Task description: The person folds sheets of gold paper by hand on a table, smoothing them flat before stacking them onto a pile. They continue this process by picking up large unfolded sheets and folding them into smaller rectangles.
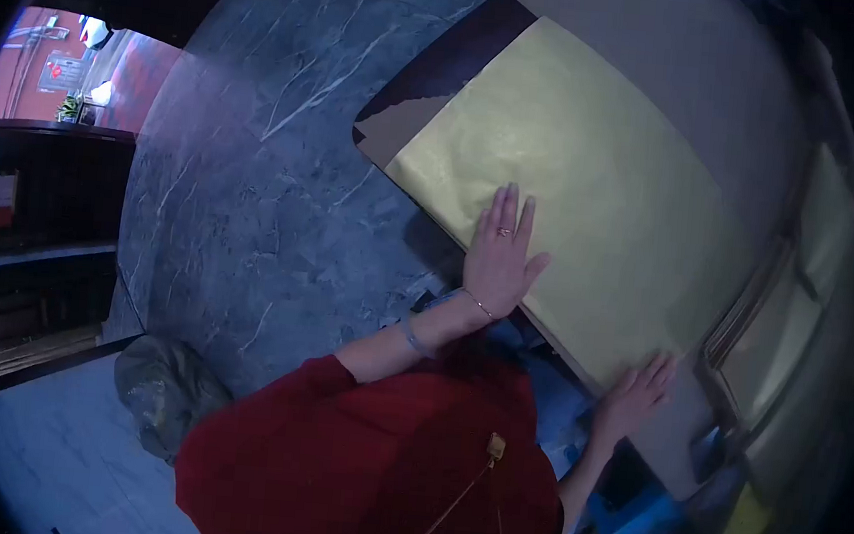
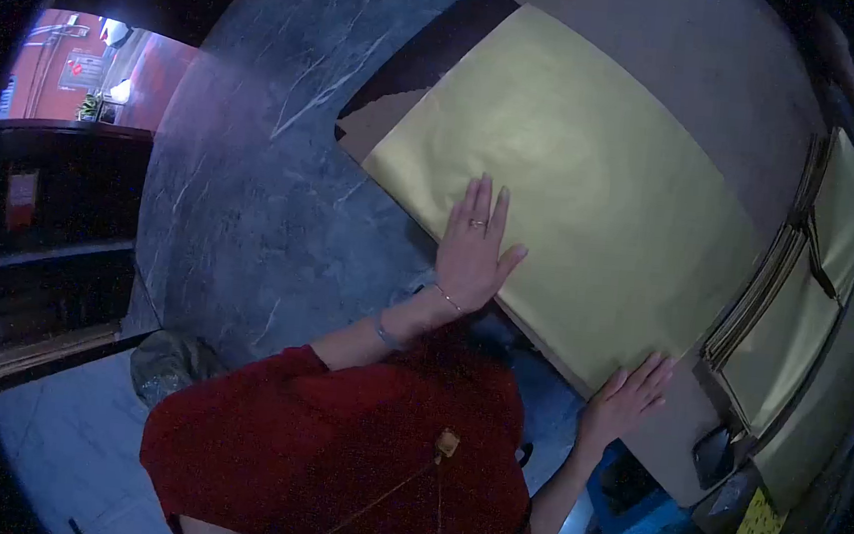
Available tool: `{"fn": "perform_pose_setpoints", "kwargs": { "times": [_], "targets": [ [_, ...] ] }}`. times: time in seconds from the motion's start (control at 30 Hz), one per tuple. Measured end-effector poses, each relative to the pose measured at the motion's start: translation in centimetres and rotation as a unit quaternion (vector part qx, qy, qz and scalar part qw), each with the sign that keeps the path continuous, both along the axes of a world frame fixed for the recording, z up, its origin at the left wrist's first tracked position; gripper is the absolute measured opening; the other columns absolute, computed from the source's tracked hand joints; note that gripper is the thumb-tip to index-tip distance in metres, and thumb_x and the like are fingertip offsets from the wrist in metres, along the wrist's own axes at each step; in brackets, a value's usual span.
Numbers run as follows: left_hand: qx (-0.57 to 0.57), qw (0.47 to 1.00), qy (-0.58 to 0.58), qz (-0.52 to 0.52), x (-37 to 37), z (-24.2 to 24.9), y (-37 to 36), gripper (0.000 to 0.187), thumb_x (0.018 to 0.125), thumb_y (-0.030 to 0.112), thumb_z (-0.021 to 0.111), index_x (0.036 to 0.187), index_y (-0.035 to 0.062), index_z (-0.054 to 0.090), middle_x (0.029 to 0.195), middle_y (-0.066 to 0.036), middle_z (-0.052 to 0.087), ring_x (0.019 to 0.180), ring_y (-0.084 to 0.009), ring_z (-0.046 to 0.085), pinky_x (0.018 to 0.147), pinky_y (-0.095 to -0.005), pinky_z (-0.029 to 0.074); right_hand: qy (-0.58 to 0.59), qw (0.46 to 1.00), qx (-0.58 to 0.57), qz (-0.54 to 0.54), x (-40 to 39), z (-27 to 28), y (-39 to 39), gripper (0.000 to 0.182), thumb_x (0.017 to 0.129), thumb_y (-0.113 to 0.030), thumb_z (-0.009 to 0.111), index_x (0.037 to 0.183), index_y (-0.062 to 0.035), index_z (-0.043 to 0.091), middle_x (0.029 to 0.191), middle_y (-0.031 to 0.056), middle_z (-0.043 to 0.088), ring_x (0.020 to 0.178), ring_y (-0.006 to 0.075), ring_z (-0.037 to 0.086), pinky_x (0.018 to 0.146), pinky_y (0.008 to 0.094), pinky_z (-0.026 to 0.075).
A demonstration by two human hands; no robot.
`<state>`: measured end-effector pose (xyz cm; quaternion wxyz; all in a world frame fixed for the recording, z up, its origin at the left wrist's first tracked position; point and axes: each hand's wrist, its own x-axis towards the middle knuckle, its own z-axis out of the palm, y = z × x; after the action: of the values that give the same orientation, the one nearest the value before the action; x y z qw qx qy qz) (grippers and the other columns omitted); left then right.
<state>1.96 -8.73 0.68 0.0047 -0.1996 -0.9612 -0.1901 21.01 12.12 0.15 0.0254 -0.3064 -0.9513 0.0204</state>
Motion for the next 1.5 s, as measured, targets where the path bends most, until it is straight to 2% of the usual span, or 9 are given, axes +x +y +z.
{"fn": "perform_pose_setpoints", "kwargs": {
  "times": [0.27,0.63,0.73,0.8,1.0,1.1,1.17,1.27,1.5],
  "targets": [
    [-0.045,0.985,0.057,0.156,-3.3,-0.6,-5.4,0.083,0.088,0.050,0.049,0.139,-0.0094,0.023,0.146,-0.028,0.019,0.137,-0.0396,0.017,0.110,-0.0478,0.019,-0.011,1.000,0.014,0.009,0.1,-0.2,0.4,0.052,0.099,-0.034,0.027,0.146,-0.0116,0.024,0.153,0.0084,0.018,0.140,0.0271,0.018,0.112,0.0489,0.011],
    [-0.091,0.980,0.033,0.175,-3.6,0.2,-7.2,0.087,0.087,0.049,0.049,0.141,-0.0098,0.015,0.149,-0.027,0.011,0.140,-0.0379,0.007,0.112,-0.0480,0.007,-0.020,0.999,-0.023,-0.012,0.2,1.2,0.0,0.051,0.098,-0.029,0.030,0.144,-0.0072,0.027,0.151,0.0133,0.020,0.140,0.0295,0.019,0.112,0.0474,0.010],
    [-0.142,0.974,0.043,0.172,-4.1,0.8,-7.6,0.084,0.086,0.045,0.055,0.138,-0.0111,0.022,0.146,-0.029,0.018,0.137,-0.0404,0.016,0.111,-0.0476,0.014,-0.037,0.999,-0.028,-0.011,0.5,0.2,0.7,0.051,0.097,-0.031,0.030,0.143,-0.0065,0.029,0.150,0.0152,0.021,0.139,0.0312,0.019,0.112,0.0485,0.009],
    [-0.048,0.985,0.009,0.165,-5.5,2.5,-8.2,0.075,0.082,0.040,0.063,0.132,-0.0089,0.034,0.138,-0.029,0.032,0.129,-0.0428,0.029,0.106,-0.0469,0.025,-0.019,0.997,-0.067,-0.012,0.1,1.3,0.5,0.052,0.097,-0.032,0.031,0.141,-0.0055,0.030,0.150,0.0168,0.023,0.139,0.0325,0.020,0.111,0.0513,0.009],
    [0.030,0.976,-0.076,0.200,-11.8,3.2,-11.8,0.056,0.070,0.034,0.078,0.103,-0.0054,0.055,0.085,-0.019,0.059,0.082,-0.0303,0.060,0.074,-0.0387,0.047,-0.036,0.994,-0.097,-0.047,0.1,1.9,0.2,0.051,0.097,-0.035,0.031,0.140,-0.0084,0.033,0.148,0.0157,0.026,0.137,0.0334,0.025,0.110,0.0543,0.012],
    [-0.055,0.976,-0.144,0.151,-14.4,2.7,-13.7,0.055,0.066,0.033,0.081,0.095,-0.0063,0.056,0.080,-0.017,0.058,0.075,-0.0268,0.059,0.063,-0.0363,0.047,0.013,0.996,-0.082,-0.043,0.6,0.9,-0.1,0.052,0.096,-0.037,0.032,0.140,-0.0099,0.034,0.147,0.0148,0.028,0.136,0.0326,0.027,0.109,0.0555,0.015],
    [0.077,0.954,-0.249,0.148,-14.8,3.5,-12.9,0.053,0.063,0.032,0.082,0.086,-0.0058,0.054,0.074,-0.015,0.056,0.069,-0.0272,0.057,0.061,-0.0375,0.046,0.024,0.996,-0.067,-0.049,0.8,0.5,-0.4,0.051,0.096,-0.036,0.034,0.139,-0.0095,0.035,0.147,0.0146,0.029,0.135,0.0320,0.027,0.108,0.0564,0.016],
    [-0.134,0.990,-0.029,0.032,-15.3,2.3,-14.4,0.050,0.068,0.032,0.080,0.081,-0.0016,0.045,0.075,-0.010,0.055,0.065,-0.0176,0.051,0.060,-0.0354,0.046,0.028,0.996,-0.065,-0.045,0.5,1.2,-0.3,0.051,0.094,-0.035,0.038,0.138,-0.0086,0.038,0.146,0.0145,0.031,0.135,0.0310,0.029,0.107,0.0576,0.018],
    [0.141,0.968,-0.190,0.083,-17.2,0.8,-14.5,0.037,0.079,0.031,0.070,0.087,-0.0013,0.056,0.079,-0.008,0.059,0.068,-0.0150,0.055,0.060,-0.0341,0.046,0.084,0.994,-0.063,-0.031,0.5,1.4,-0.3,0.051,0.092,-0.032,0.044,0.136,-0.0073,0.040,0.146,0.0145,0.030,0.135,0.0303,0.029,0.108,0.0571,0.017]
  ]
}}
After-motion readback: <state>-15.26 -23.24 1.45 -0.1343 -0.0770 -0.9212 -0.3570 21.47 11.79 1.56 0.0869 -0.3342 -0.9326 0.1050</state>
